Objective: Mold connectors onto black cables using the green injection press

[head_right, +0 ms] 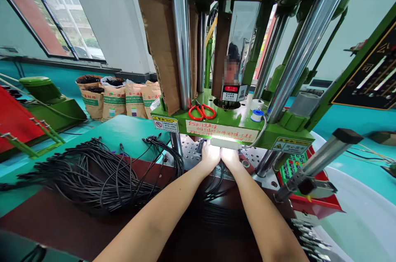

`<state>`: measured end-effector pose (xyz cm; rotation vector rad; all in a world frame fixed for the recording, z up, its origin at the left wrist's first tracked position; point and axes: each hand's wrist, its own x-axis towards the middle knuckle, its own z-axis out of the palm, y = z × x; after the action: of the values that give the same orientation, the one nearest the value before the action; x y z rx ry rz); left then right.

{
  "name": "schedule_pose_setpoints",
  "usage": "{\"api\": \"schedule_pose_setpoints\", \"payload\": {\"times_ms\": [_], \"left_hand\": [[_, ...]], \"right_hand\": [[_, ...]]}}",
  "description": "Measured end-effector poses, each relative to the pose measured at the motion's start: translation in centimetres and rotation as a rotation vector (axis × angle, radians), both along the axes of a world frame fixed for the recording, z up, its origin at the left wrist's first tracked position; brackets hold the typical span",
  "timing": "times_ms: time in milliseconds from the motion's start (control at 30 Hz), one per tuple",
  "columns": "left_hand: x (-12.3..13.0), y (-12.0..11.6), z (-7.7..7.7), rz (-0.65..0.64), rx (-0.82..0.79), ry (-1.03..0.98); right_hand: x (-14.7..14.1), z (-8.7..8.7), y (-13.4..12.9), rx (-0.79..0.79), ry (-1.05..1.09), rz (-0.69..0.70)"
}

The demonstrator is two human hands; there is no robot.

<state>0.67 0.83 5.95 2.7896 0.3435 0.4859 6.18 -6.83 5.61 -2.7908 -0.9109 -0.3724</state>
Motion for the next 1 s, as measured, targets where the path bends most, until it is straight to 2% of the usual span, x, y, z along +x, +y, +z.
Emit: {"api": "schedule_pose_setpoints", "payload": {"times_ms": [133,233,367,467,733,1000], "left_hand": [[-0.3,0.4,0.6,0.005,0.033,-0.032],[-0.8,1.7,0.7,-0.125,0.087,-0.044],[-1.1,3.8,0.1,-0.344,0.162,-0.011],[-1.0,4.6,-0.5,-0.415,0.187,0.009],[0.5,4.7,-1.5,-0.410,0.139,-0.020],[0.1,5.2,-0.7,-0.346,0.073,0.059]], "right_hand": [[-0.3,0.3,-0.8,-0.002,-0.034,0.041],[-0.6,0.2,-2.3,-0.020,-0.066,0.097],[-0.8,0.0,-3.8,-0.077,-0.064,0.204],[-0.5,-0.2,-3.8,-0.120,-0.041,0.236],[0.2,-1.0,-2.7,-0.128,-0.006,0.178],[0.2,-0.1,-3.1,-0.129,-0.002,0.127]]}}
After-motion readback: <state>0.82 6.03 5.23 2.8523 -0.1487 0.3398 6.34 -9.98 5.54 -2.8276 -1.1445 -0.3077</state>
